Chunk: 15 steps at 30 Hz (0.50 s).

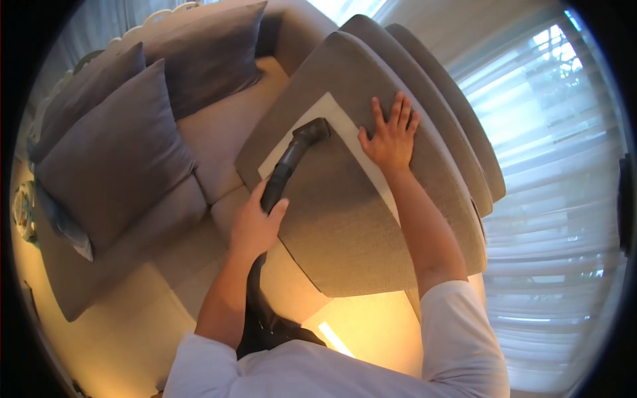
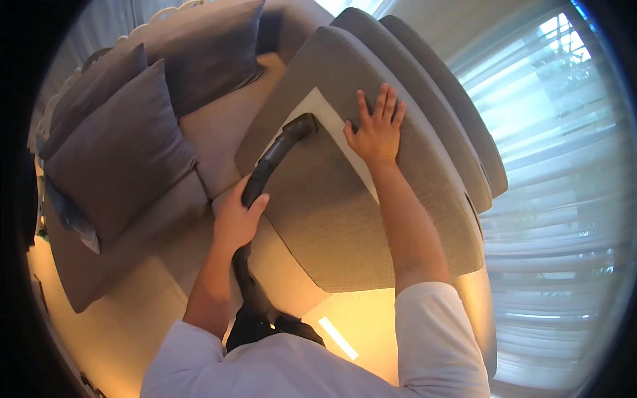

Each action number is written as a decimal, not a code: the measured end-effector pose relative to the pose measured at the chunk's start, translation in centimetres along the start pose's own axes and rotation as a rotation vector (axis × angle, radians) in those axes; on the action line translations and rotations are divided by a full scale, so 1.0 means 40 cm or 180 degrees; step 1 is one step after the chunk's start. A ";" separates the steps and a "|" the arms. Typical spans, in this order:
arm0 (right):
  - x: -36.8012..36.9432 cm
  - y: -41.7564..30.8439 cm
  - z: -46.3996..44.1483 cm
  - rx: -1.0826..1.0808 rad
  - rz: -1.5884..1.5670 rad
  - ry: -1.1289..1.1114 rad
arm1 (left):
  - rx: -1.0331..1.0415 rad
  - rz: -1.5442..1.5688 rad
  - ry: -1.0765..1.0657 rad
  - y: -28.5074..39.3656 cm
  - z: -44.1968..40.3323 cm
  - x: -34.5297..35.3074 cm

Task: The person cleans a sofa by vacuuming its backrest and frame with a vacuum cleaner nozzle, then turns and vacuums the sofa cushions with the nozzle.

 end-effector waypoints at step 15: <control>-0.016 -0.002 0.004 -0.0033 -0.0140 0.0023 | 0.0979 -0.0681 0.0544 -0.012 -0.192 0.111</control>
Point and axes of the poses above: each hand's wrist, its own z-axis away from the middle knuckle, its own x-axis out of the palm, y = z × x, the point moved 10 cm from there along -z, towards the middle knuckle
